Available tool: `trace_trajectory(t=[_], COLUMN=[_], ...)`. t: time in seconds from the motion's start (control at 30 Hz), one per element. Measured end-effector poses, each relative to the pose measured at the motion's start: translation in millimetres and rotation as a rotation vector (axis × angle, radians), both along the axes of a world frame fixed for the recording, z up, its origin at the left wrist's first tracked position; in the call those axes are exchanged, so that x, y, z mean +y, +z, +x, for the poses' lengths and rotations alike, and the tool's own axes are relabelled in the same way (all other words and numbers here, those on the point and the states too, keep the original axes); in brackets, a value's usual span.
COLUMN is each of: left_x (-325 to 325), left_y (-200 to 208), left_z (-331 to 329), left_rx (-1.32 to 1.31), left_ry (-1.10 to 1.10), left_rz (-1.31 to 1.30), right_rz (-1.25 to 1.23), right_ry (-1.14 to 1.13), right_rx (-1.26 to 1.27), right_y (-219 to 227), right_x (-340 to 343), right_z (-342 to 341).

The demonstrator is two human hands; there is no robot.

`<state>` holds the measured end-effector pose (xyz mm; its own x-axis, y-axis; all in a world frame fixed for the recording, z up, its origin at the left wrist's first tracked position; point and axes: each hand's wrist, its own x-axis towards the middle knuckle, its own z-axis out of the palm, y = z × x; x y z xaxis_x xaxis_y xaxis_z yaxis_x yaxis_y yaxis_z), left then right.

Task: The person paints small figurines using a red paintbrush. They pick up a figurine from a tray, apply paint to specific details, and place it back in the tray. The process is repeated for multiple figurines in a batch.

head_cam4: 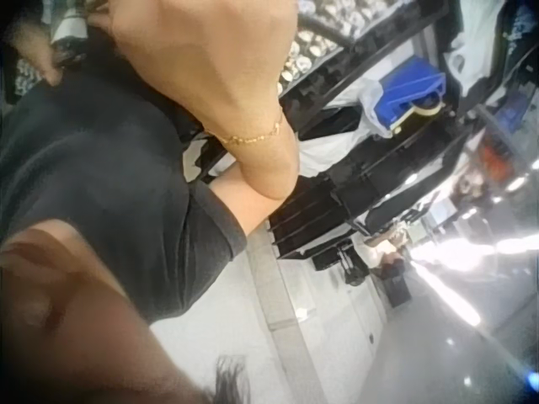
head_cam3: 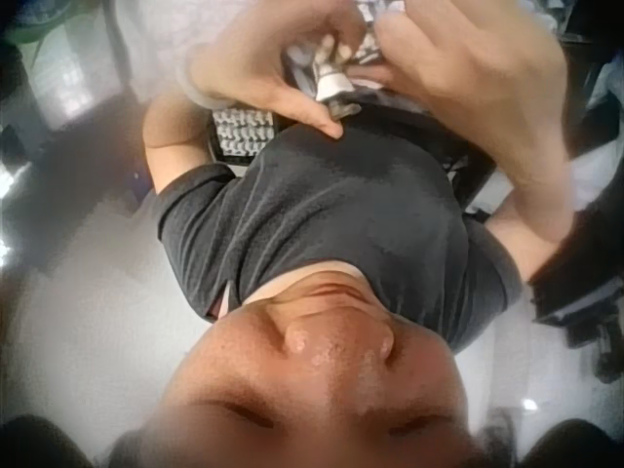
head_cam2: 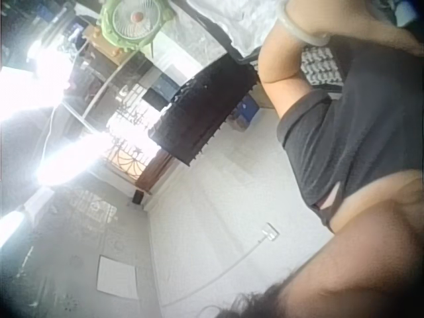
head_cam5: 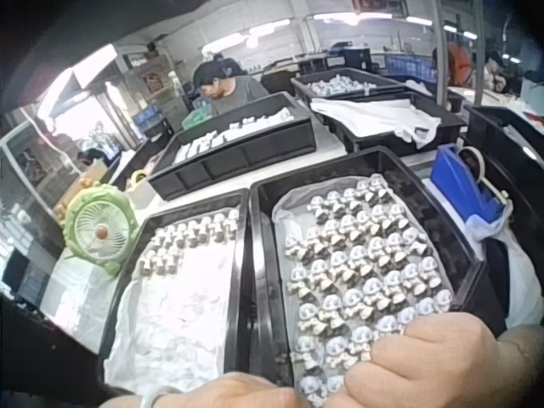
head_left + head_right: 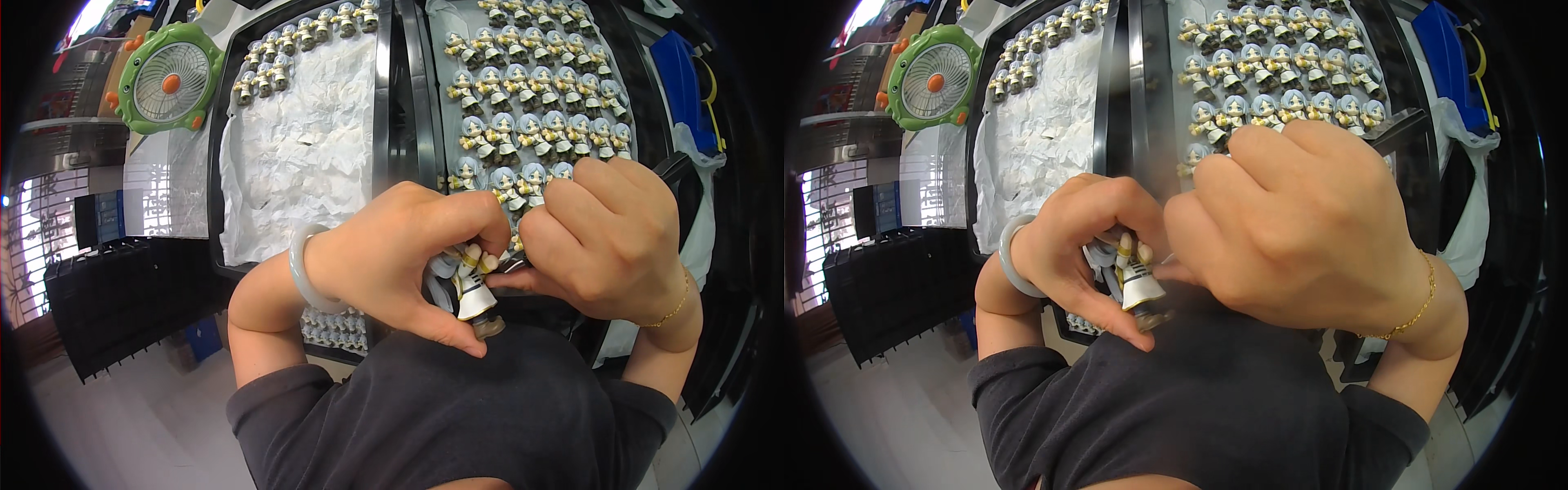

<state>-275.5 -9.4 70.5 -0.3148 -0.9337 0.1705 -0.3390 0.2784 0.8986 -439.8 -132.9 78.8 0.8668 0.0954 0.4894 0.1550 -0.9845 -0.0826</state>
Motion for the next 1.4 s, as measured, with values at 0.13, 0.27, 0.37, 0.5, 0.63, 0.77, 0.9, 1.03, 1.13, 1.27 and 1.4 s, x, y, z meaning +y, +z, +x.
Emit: trace_trajectory(t=[0.13,0.27,0.37,0.5,0.63,0.77,0.9,1.03,1.13,1.27,1.4], left_x=[0.2,1.7,4.4,7.5,6.9,6.7,5.9,5.9,5.4,6.3,5.8], left_y=[-3.0,1.9,3.7,4.4,6.2,7.5,7.9,8.6,8.0,9.3,6.9], left_z=[0.4,2.3,4.1,5.1,6.1,5.5,5.8,6.0,5.9,5.6,5.5], left_rx=[0.0,0.014,0.07,0.124,0.092,0.081,0.056,0.043,0.039,0.042,0.102], left_ry=[-0.011,0.013,0.056,0.093,0.092,0.107,0.103,0.104,0.098,0.104,0.09], left_rz=[0.019,-0.015,-0.063,-0.096,-0.121,-0.138,-0.151,-0.155,-0.14,-0.111,-0.093], right_rz=[-0.051,0.005,0.016,-0.047,-0.068,-0.063,-0.023,-0.003,0.003,0.003,-0.016], right_ry=[0.006,0.056,0.084,0.096,0.08,0.078,0.087,0.086,0.082,0.076,0.056], right_rx=[0.037,-0.047,-0.124,-0.157,-0.15,-0.15,-0.143,-0.129,-0.099,-0.099,-0.17], right_y=[-0.1,1.1,6.2,8.3,8.1,5.7,2.9,3.2,5.0,5.3,1.9], right_x=[0.4,-6.0,-9.0,-8.2,-6.0,-5.0,-5.6,-5.6,-6.5,-6.1,-5.5], right_z=[-0.5,3.1,4.5,5.7,6.2,6.9,7.9,8.2,7.3,7.4,7.2])
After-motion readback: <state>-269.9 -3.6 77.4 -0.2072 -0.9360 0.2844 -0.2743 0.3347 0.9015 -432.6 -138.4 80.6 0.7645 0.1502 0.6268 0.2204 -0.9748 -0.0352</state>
